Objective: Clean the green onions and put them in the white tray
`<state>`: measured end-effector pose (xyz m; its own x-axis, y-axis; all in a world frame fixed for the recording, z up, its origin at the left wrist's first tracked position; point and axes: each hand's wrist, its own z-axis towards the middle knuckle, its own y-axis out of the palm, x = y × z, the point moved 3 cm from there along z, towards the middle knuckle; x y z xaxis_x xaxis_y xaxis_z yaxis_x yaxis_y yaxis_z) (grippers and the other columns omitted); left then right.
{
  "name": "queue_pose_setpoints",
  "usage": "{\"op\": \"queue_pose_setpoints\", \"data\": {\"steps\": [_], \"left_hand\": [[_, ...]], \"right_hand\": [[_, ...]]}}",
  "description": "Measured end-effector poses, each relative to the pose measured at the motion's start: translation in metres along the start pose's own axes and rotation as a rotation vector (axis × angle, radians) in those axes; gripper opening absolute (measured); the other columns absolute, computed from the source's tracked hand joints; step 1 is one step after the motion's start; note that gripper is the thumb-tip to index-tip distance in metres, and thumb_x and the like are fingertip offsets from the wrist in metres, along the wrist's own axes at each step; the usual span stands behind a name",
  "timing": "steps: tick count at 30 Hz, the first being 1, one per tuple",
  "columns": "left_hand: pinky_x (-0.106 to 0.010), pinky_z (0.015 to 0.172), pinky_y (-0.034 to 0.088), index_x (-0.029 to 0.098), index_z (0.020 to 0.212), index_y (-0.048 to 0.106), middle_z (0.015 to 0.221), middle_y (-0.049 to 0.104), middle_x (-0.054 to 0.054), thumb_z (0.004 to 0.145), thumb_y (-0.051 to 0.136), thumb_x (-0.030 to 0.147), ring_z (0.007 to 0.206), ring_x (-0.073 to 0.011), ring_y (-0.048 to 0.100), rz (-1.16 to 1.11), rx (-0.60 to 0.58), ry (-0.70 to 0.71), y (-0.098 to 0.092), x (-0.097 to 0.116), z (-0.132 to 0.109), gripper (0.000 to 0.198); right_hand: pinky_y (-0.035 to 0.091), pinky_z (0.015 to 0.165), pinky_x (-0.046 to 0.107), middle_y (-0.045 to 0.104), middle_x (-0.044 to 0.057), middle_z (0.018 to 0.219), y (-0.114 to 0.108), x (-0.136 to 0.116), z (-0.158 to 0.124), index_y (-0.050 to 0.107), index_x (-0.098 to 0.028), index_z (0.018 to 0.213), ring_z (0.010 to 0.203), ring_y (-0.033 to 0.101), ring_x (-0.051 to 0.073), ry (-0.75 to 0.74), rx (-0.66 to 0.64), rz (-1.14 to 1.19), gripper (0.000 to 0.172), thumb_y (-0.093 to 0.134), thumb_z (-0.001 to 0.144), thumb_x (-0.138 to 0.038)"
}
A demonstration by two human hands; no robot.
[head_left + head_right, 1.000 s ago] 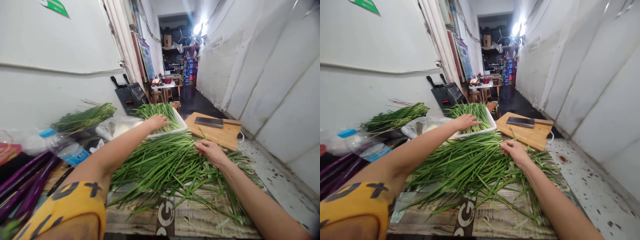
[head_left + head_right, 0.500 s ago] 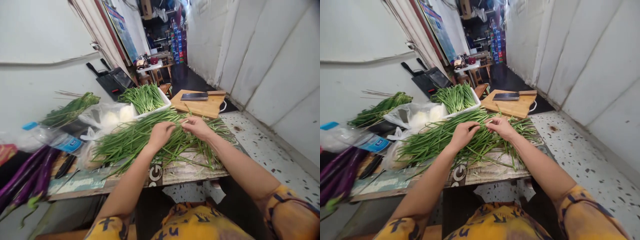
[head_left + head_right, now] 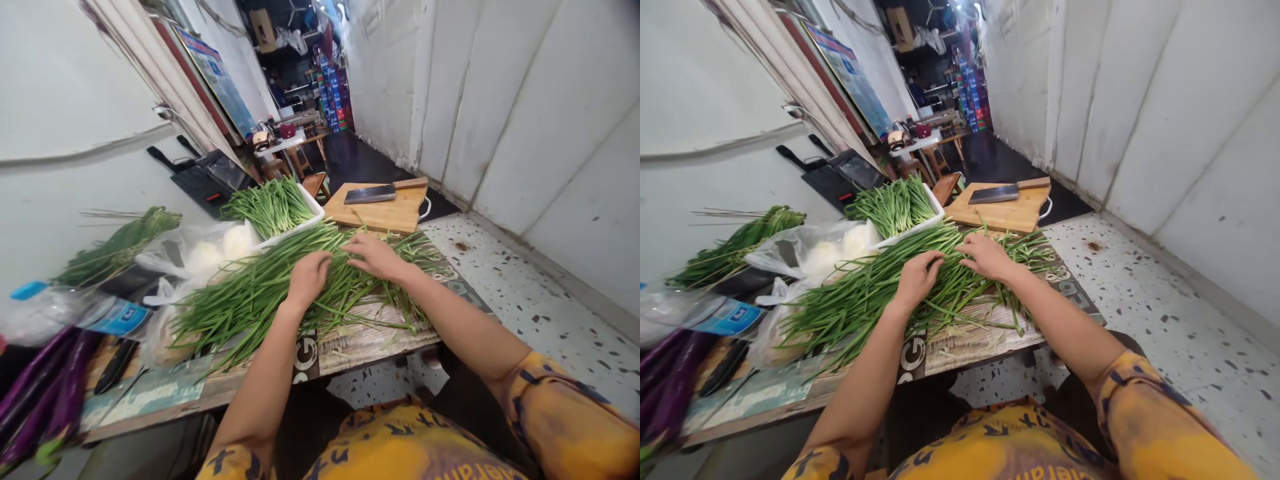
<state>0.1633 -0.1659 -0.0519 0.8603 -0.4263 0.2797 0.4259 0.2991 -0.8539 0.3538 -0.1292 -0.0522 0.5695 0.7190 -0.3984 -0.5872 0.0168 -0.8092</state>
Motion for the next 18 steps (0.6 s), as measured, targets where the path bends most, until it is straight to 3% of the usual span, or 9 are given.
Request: {"op": "queue_pose_setpoints", "data": {"steps": [3,8,14,16,18], "left_hand": [[-0.032,0.088,0.049,0.018,0.099,0.069,0.101,0.073,-0.008,0.09,0.052,0.024,0.095,-0.0196,0.066,-0.126,0.002,0.029,0.0,0.001,-0.001,0.02],[-0.029,0.081,0.05,0.018,0.089,0.073,0.088,0.074,-0.006,0.091,0.052,0.027,0.083,-0.0177,0.066,-0.246,-0.006,0.02,-0.004,0.015,-0.002,0.022],[-0.032,0.082,0.049,0.017,0.086,0.072,0.091,0.074,-0.009,0.089,0.052,0.026,0.087,-0.0214,0.066,-0.157,0.004,-0.068,-0.003,0.009,-0.007,0.023],[-0.033,0.084,0.048,0.016,0.09,0.07,0.095,0.073,-0.01,0.089,0.049,0.025,0.09,-0.0231,0.066,-0.095,0.069,-0.147,-0.006,0.001,-0.008,0.023],[-0.035,0.082,0.048,0.016,0.099,0.067,0.097,0.072,-0.012,0.089,0.045,0.023,0.09,-0.0244,0.066,-0.041,0.176,-0.276,-0.013,-0.008,-0.008,0.025]], "right_hand": [[0.042,0.08,0.03,0.07,0.009,0.086,0.002,-0.006,0.001,0.075,-0.016,0.091,0.086,0.06,0.019,0.04,-0.048,0.161,0.022,0.056,0.089,-0.027],[0.036,0.057,0.024,0.061,0.001,0.057,-0.001,-0.001,0.001,0.068,-0.014,0.063,0.054,0.049,0.011,0.354,0.133,0.577,0.033,0.06,0.082,-0.039],[0.03,0.055,0.025,0.045,-0.004,0.048,-0.012,0.029,-0.005,0.053,-0.016,0.053,0.05,0.038,0.009,0.582,0.47,0.328,0.037,0.059,0.082,-0.039],[0.03,0.055,0.025,0.045,-0.004,0.049,-0.015,0.038,-0.002,0.054,-0.016,0.054,0.05,0.039,0.01,0.626,0.459,0.214,0.04,0.063,0.079,-0.045],[0.035,0.059,0.026,0.054,-0.001,0.057,-0.013,0.038,0.011,0.063,-0.015,0.063,0.056,0.046,0.012,0.515,0.375,0.105,0.031,0.068,0.077,-0.042]]}}
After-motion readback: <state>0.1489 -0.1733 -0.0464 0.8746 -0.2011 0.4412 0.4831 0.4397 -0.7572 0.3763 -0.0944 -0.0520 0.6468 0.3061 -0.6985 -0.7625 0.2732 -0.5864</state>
